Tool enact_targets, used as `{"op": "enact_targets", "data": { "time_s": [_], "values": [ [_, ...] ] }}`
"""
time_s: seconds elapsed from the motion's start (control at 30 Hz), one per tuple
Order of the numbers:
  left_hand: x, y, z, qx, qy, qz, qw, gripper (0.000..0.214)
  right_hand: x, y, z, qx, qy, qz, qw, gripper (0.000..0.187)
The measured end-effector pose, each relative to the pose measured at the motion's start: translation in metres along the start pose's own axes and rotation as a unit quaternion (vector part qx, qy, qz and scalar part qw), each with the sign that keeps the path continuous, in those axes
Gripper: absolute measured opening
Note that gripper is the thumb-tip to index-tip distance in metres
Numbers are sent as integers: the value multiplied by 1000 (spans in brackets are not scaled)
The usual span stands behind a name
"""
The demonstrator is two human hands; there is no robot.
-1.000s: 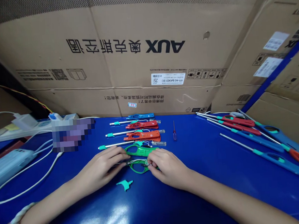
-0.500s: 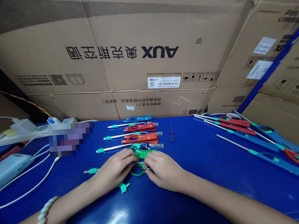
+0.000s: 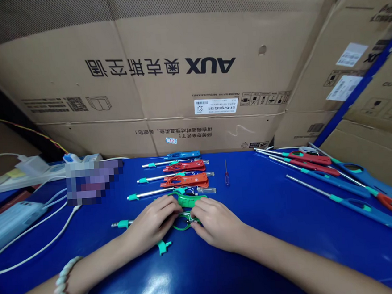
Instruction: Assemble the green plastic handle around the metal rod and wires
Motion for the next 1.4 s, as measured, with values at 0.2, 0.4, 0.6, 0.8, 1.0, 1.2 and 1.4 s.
{"op": "enact_targets", "data": {
  "time_s": [0.2,0.4,0.6,0.8,1.0,1.2,1.4],
  "values": [
    [2,0,-1,2,-25,18,1000,17,1,2,3,4,0,2,1000,10],
    [4,0,-1,-2,-68,36,997,22,0,2,1,12,1,-2,1000,11],
    [10,1,-5,8,-114,62,992,24,1,1,1,10,-2,4,1000,9],
    [7,1,-5,18,-99,59,993,26,3,1,2,16,-14,22,1000,5],
    [7,0,-6,11,-76,59,995,29,5,1,1,20,-31,38,999,5],
    [7,0,-6,2,-79,70,994,27,6,0,1,16,-39,51,998,5],
    [6,0,-6,6,-85,72,994,26,5,-1,1,18,-29,42,999,6]
  ]
}}
Point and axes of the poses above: each hand's wrist, its own y-axis away from the middle knuckle, its own z-axis out of the palm, x = y × z, the point moved 5 cm from there along -y, towards the middle knuckle, and after that the axes turned 6 degrees about -z, right-handed, at the moved point
